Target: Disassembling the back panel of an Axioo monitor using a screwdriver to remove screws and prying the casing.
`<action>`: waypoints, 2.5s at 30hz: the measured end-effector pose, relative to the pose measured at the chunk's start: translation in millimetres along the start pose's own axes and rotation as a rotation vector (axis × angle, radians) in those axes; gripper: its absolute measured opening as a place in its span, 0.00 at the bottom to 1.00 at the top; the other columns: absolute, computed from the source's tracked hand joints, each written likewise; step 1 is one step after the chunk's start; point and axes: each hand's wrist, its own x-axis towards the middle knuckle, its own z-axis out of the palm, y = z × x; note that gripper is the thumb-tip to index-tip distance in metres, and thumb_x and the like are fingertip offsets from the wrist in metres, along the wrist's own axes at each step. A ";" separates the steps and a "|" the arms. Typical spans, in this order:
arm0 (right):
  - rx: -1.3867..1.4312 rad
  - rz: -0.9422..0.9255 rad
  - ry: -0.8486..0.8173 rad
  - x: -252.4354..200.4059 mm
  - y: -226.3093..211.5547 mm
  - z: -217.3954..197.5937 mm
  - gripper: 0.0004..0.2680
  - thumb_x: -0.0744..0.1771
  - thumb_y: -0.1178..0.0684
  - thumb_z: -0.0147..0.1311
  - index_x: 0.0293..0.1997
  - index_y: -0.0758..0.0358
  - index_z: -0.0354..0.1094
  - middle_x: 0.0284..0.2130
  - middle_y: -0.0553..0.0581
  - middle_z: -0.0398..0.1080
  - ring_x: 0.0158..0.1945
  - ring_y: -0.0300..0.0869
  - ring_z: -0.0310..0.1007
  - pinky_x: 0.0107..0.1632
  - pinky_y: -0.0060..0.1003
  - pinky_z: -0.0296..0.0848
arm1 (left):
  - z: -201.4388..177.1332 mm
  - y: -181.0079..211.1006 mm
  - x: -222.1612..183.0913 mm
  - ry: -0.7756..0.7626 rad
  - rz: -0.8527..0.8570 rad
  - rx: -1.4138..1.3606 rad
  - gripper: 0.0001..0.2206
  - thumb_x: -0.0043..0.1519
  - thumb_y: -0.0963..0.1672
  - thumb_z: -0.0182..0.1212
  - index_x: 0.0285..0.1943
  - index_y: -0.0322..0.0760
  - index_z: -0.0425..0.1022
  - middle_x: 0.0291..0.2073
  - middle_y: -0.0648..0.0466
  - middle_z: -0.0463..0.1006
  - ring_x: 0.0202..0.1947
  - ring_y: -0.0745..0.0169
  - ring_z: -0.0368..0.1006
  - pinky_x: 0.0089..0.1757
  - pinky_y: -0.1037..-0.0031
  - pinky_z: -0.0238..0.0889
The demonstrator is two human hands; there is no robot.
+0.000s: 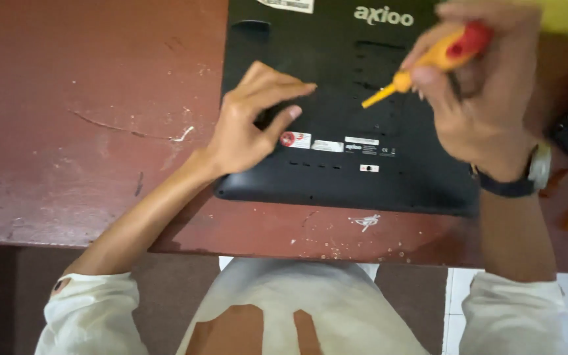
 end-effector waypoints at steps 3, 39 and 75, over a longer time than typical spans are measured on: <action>-0.080 0.093 -0.028 -29.5 7.7 -1.5 0.12 0.75 0.65 0.50 0.64 0.74 0.49 0.42 0.75 0.69 0.44 0.53 0.75 0.55 0.42 0.72 | 23.7 -8.2 -2.9 -0.089 0.019 0.002 0.12 0.68 0.34 0.62 0.60 0.29 0.75 0.48 0.45 0.77 0.47 0.49 0.67 0.49 0.63 0.65; -0.181 -0.148 0.169 -48.4 -20.6 -6.6 0.12 0.74 0.57 0.45 0.57 0.76 0.44 0.34 0.79 0.69 0.28 0.61 0.75 0.32 0.41 0.66 | 62.6 29.0 3.0 -0.113 -0.073 -0.164 0.05 0.68 0.37 0.61 0.50 0.28 0.80 0.41 0.49 0.77 0.36 0.58 0.75 0.40 0.74 0.69; -0.075 -0.202 0.174 -101.0 -23.4 53.6 0.15 0.69 0.57 0.59 0.58 0.67 0.55 0.40 0.71 0.69 0.41 0.60 0.83 0.41 0.41 0.81 | 44.3 44.4 -54.3 0.040 0.092 0.196 0.07 0.67 0.33 0.63 0.52 0.23 0.75 0.41 0.44 0.71 0.37 0.48 0.69 0.38 0.62 0.59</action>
